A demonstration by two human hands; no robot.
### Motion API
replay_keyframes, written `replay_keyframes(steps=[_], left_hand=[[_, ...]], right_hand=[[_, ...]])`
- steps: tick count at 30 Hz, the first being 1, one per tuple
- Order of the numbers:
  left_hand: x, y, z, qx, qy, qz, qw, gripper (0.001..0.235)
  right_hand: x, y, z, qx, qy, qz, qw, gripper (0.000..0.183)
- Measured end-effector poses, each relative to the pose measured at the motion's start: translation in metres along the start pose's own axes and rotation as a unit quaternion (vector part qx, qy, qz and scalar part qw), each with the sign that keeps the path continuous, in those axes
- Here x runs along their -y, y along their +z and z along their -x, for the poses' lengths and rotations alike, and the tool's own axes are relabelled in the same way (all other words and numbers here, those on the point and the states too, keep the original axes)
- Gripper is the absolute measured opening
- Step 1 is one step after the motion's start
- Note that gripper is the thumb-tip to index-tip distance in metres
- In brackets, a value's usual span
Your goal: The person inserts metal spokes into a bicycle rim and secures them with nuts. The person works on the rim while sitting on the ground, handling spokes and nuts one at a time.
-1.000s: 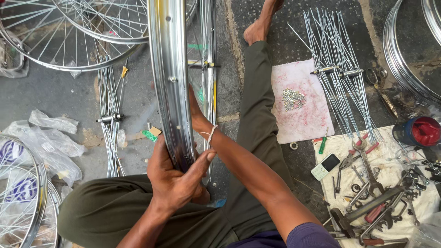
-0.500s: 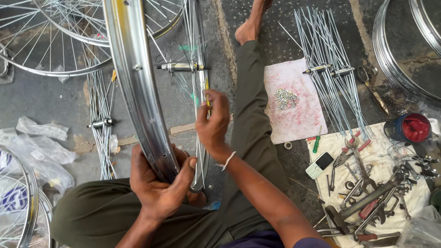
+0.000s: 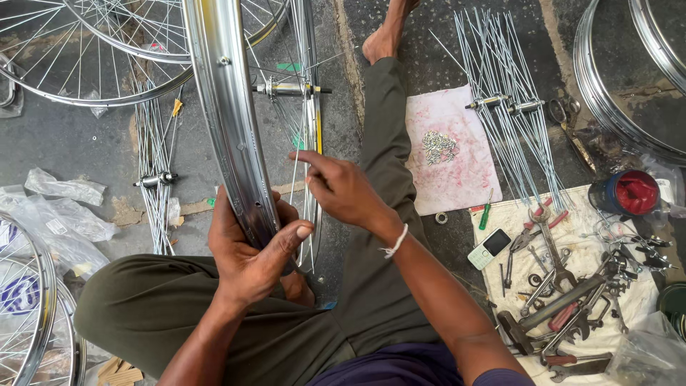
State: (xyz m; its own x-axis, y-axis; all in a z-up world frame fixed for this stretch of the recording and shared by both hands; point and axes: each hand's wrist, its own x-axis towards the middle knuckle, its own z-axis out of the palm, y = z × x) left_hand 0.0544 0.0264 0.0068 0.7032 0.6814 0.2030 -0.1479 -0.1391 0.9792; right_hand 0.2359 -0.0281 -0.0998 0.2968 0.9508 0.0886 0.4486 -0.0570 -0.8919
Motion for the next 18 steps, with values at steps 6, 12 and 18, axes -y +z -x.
replay_keyframes(steps=[6, 12, 18], left_hand=[[-0.011, -0.002, -0.007, 0.003, -0.062, -0.02, 0.998, 0.054], [-0.02, 0.003, -0.025, 0.04, -0.013, -0.045, 0.998, 0.052], [-0.019, 0.016, -0.022, -0.04, 0.026, -0.084, 0.995, 0.054]], right_hand=[[0.028, -0.012, 0.011, -0.136, -0.099, 0.001, 0.986, 0.014], [0.041, -0.021, 0.012, -0.062, -0.184, -0.148, 0.97, 0.05], [-0.135, -0.052, -0.007, -0.286, 0.029, -0.111, 0.951, 0.027]])
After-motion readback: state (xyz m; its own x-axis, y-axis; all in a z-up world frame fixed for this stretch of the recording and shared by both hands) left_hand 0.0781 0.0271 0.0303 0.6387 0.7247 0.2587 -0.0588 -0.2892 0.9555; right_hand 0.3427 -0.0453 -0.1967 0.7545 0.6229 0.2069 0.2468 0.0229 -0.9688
